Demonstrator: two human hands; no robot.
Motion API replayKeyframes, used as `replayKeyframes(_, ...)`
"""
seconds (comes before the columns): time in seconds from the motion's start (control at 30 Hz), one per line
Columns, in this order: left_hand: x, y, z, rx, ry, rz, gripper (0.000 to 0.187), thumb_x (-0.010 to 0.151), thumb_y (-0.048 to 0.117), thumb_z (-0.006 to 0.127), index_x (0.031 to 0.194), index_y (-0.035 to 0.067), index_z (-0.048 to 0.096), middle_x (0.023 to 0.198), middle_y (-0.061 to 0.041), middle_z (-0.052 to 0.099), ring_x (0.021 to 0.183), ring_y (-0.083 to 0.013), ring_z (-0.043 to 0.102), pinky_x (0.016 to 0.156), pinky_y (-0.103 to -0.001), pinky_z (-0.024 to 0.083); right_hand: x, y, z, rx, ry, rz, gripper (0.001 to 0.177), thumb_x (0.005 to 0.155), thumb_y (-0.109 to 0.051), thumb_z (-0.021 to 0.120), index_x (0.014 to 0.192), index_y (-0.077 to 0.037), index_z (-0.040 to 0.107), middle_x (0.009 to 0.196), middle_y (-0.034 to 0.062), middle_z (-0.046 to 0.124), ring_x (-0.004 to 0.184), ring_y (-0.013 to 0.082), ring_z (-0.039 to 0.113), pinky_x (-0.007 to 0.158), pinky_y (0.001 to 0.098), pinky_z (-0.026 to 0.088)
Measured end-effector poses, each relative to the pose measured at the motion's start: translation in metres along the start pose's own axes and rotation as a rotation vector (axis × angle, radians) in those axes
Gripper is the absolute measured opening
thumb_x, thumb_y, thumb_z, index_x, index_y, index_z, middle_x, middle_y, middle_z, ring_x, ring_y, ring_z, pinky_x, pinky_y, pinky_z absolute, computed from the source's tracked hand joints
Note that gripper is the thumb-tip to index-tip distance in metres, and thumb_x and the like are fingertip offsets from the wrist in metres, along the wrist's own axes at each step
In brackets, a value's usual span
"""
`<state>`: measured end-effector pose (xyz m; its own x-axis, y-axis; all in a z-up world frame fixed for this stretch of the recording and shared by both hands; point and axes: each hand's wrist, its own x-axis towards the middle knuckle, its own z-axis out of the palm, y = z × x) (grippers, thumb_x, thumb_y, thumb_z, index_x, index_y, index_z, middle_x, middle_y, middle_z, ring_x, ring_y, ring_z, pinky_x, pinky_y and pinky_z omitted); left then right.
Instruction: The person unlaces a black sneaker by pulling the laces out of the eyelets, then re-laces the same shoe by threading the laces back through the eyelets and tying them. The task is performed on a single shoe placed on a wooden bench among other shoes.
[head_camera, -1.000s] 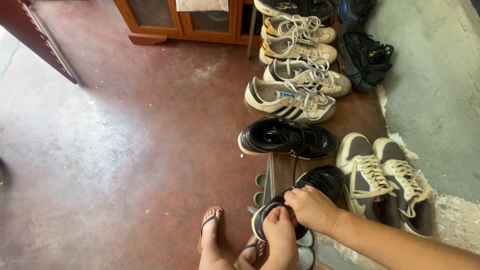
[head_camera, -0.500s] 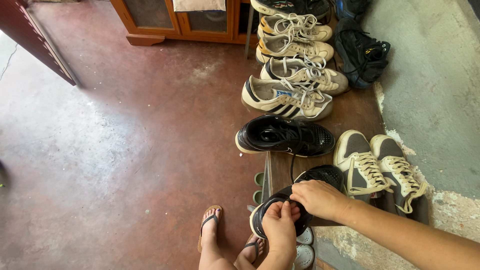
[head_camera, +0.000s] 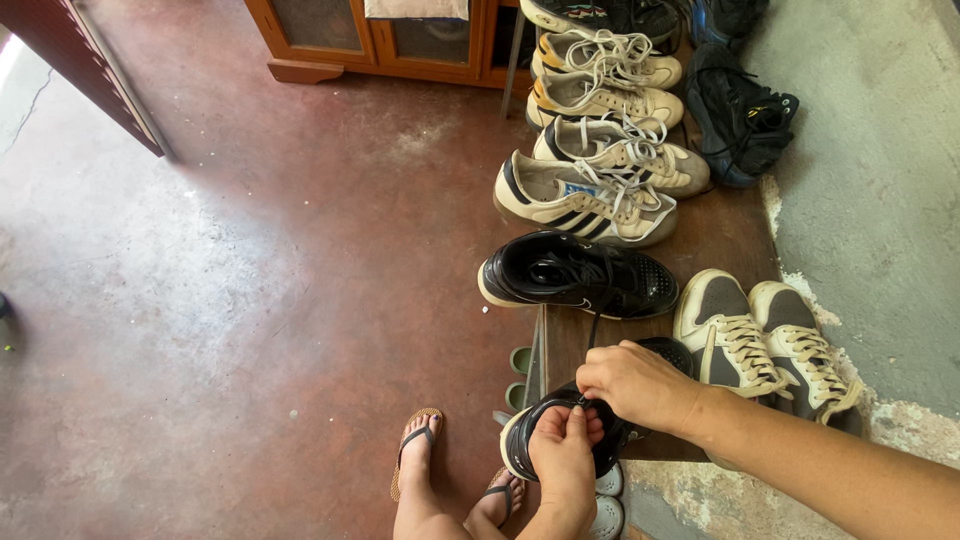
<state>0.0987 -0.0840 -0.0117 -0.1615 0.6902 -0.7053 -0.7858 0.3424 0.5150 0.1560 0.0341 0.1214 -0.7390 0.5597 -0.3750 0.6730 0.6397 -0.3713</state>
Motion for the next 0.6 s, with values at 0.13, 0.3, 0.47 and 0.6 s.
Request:
replayKeyframes(0.13, 0.001, -0.002, 0.003, 0.003, 0.017, 0.004, 0.016, 0.100, 0.010, 0.058, 0.089, 0.002, 0.065, 0.081, -0.005, 0.072, 0.071, -0.0107, 0.065, 0.070, -0.025, 0.056, 0.001, 0.003, 0.004, -0.149, 0.030, -0.193, 0.007, 0.080, -0.013, 0.066, 0.075, -0.009, 0.071, 0.080, 0.0062, 0.067, 0.082, 0.0261, 0.064, 0.078, 0.0380, 0.047)
replayKeyframes(0.3, -0.002, -0.007, -0.001, 0.157, 0.078, 0.033, 0.017, 0.098, 0.011, 0.060, 0.085, 0.002, 0.064, 0.073, -0.004, 0.064, 0.064, -0.0112, 0.054, 0.059, -0.027, 0.046, -0.005, -0.003, 0.029, -0.623, -0.016, -0.478, 0.010, 0.079, -0.012, 0.063, 0.078, -0.004, 0.069, 0.080, 0.0104, 0.065, 0.081, 0.0269, 0.062, 0.078, 0.0396, 0.047)
replayKeyframes(0.47, 0.004, -0.010, -0.004, 0.168, 0.091, 0.099, 0.010, 0.093, 0.004, 0.060, 0.089, 0.000, 0.069, 0.076, -0.003, 0.069, 0.068, -0.0079, 0.058, 0.061, -0.025, 0.049, -0.003, -0.006, 0.054, -0.620, -0.015, -0.331, 0.013, 0.081, -0.014, 0.062, 0.080, -0.003, 0.069, 0.080, 0.0127, 0.065, 0.080, 0.0277, 0.062, 0.080, 0.0410, 0.046)
replayKeyframes(0.6, -0.002, -0.006, -0.004, 0.344, 0.081, 0.213, 0.018, 0.096, 0.008, 0.058, 0.092, -0.003, 0.072, 0.078, -0.005, 0.073, 0.069, -0.0086, 0.061, 0.064, -0.024, 0.052, 0.002, 0.004, 0.066, -0.488, 0.052, -0.200, 0.010, 0.078, -0.011, 0.064, 0.082, -0.004, 0.070, 0.083, 0.0116, 0.066, 0.082, 0.0286, 0.065, 0.081, 0.0426, 0.049)
